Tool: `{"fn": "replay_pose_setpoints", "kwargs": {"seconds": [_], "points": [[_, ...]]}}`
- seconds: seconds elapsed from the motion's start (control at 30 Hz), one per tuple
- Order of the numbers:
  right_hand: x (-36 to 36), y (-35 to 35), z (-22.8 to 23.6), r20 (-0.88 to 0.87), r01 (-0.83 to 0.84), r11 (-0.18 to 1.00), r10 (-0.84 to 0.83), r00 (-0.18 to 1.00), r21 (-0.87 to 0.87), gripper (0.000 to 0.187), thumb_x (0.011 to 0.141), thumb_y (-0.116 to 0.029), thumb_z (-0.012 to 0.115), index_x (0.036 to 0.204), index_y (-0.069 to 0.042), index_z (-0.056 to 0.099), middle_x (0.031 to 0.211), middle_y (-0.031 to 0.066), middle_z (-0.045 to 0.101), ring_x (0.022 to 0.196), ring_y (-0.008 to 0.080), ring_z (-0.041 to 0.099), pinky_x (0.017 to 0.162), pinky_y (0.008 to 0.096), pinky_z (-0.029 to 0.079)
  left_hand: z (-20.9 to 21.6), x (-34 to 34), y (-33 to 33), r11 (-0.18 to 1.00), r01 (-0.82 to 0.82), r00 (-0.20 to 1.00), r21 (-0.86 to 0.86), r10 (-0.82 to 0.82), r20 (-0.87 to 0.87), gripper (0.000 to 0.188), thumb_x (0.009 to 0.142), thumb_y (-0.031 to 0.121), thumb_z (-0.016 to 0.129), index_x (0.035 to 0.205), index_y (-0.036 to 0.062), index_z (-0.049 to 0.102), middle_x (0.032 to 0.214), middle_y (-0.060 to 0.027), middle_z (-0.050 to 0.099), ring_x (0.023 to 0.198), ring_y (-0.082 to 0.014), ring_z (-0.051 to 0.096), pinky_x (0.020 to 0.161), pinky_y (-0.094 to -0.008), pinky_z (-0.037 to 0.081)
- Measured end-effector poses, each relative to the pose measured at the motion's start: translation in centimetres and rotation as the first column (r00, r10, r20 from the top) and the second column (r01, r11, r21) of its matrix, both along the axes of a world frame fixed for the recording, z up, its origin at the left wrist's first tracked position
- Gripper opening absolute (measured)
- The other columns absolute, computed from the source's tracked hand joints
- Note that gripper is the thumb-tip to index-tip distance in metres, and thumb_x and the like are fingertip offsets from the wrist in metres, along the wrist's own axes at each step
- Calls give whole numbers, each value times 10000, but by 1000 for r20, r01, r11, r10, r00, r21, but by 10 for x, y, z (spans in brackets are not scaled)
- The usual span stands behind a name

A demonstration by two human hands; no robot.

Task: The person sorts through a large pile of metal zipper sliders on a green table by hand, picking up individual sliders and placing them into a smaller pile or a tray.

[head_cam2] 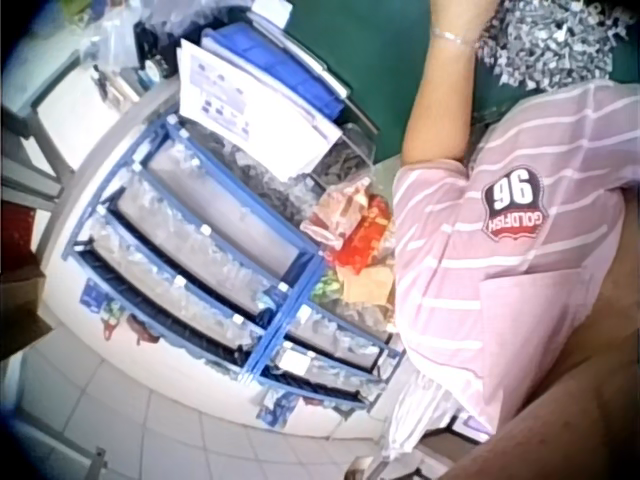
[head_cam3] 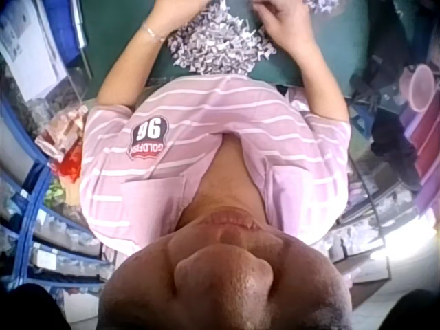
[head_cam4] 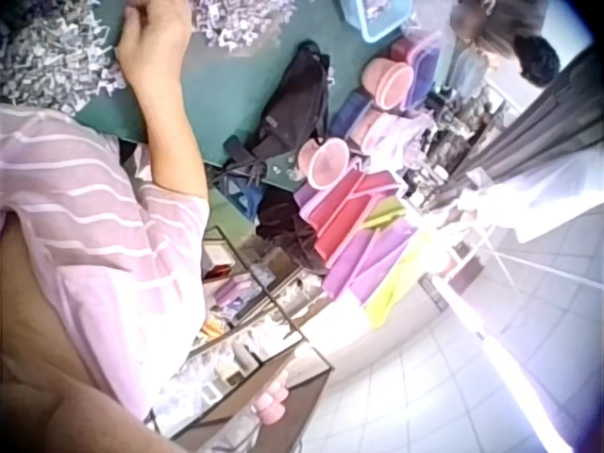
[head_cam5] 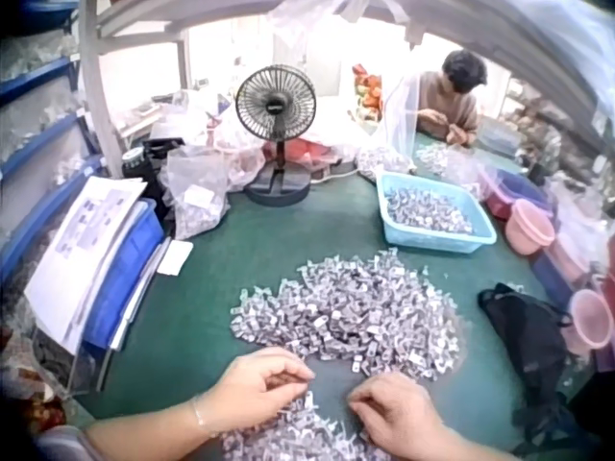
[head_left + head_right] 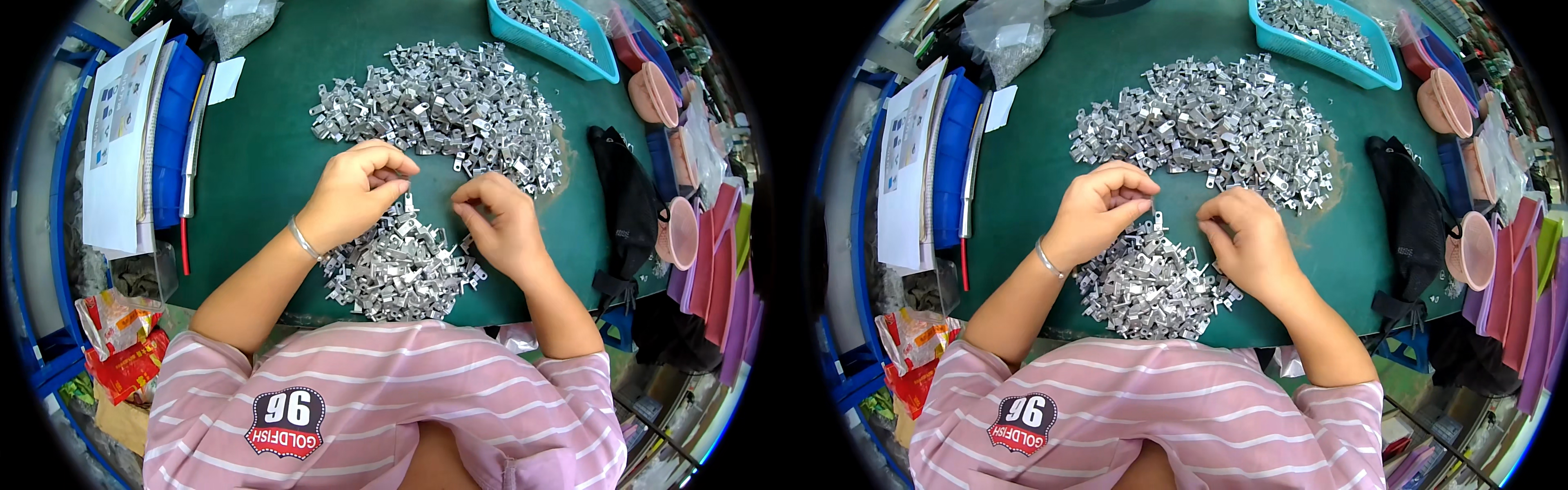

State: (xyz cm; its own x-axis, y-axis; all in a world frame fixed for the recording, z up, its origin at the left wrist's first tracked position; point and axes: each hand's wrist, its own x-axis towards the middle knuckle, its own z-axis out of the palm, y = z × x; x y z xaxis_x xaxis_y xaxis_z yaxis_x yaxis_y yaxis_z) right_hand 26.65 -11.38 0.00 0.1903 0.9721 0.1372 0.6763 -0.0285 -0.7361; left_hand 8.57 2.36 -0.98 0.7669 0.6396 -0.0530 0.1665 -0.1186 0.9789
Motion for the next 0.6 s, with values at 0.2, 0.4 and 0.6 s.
{"fn": "replay_pose_setpoints", "kwargs": {"seconds": [0.2, 0.4, 0.6], "points": [[2, 1, 2, -799, 55, 968, -234, 554, -246, 116, 872, 1, 653, 980, 43, 667, 884, 97, 691, 760, 142, 673, 688, 269, 573, 3, -10, -14, 991, 73, 984, -110, -54, 170, 408, 815, -111, 627, 1207, -16, 566, 1042, -53, 549, 959, -117, 587, 845, -252, 514], [1, -2, 4, -911, 46, 963, -268, 314, -267, 108, 866, 24, 641, 970, 53, 646, 867, 130, 686, 752, 192, 697, 676, 284, 600, 5, -11, -22, 996, 78, 964, -45, -64, 257, 458, 793, -100, 603, 1231, 25, 562, 977, -41, 567, 887, -111, 607, 810, -251, 530], [-2, -2, 9, -920, 48, 969, -246, 304, -243, 88, 862, 30, 639, 946, 42, 618, 864, 136, 685, 747, 197, 699, 668, 292, 605, 3, -11, -23, 995, 98, 957, -22, -88, 277, 530, 789, -96, 607, 1294, 34, 512, 959, -43, 577, 872, -107, 603, 798, -252, 528]]}}
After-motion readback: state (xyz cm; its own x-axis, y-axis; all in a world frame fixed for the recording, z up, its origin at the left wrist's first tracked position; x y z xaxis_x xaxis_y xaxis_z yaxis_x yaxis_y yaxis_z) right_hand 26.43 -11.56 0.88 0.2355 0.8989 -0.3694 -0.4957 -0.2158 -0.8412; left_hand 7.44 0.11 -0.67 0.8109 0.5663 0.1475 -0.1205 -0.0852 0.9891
